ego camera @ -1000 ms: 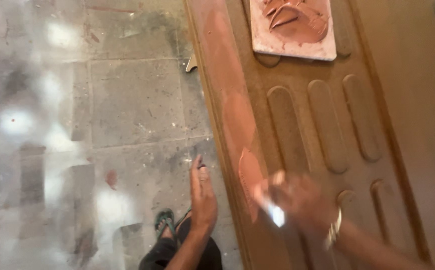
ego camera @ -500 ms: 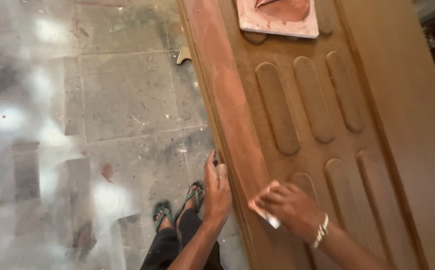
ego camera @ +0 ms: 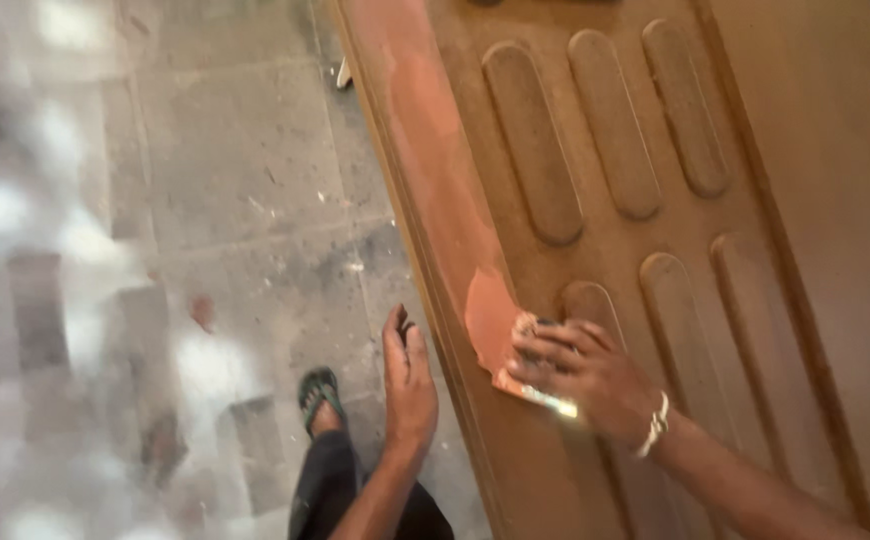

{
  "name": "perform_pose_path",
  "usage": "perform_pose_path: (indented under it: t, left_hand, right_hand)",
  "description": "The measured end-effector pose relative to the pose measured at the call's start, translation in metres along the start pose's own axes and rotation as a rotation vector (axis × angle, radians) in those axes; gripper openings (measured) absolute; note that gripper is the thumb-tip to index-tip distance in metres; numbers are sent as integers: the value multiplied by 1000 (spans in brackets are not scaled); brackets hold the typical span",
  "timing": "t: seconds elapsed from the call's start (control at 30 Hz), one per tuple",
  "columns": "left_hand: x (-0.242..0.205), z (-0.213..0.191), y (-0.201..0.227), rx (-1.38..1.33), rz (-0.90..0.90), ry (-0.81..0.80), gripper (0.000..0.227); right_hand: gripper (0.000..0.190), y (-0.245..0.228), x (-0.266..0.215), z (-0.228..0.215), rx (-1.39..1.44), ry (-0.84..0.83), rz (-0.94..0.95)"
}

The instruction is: The person applies a reddish-brown paste to the edges and raised panels of a wooden door using a small scraper. They repeatedly scoop paste from a white tile and spread it along the door's frame and decorative elements.

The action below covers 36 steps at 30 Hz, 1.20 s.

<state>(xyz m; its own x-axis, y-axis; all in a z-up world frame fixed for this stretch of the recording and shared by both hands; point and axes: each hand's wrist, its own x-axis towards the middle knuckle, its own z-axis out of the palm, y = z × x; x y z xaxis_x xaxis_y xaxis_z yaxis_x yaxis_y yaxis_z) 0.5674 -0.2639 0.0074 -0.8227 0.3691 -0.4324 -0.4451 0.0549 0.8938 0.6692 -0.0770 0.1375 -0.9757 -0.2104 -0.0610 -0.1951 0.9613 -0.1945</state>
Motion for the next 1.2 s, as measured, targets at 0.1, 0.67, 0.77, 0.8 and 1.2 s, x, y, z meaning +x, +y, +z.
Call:
perform_pose_path:
  t: [0.1,0.67,0.77,0.8,1.2]
  left_hand:
    - [-14,4,-2,-5,48,-5,56]
    - [-84,-5,-4,-26,-3,-96,59]
    - [-99,-3,-11,-94,-41,-126,59]
    - [-110,-1,-11,-61,-56,-135,59]
    - [-149,0,-55,-47,16,-128,55]
  right_hand:
    - [51,-5,-23,-9,-235,40,-150]
    - [64,-78,-40,12,-128,-177,31]
    - [55,-113,-108,23,-38,-217,102]
    - [62,-119,-122,17,-17,-336,126]
    - [58,-86,-85,15,41,63,135]
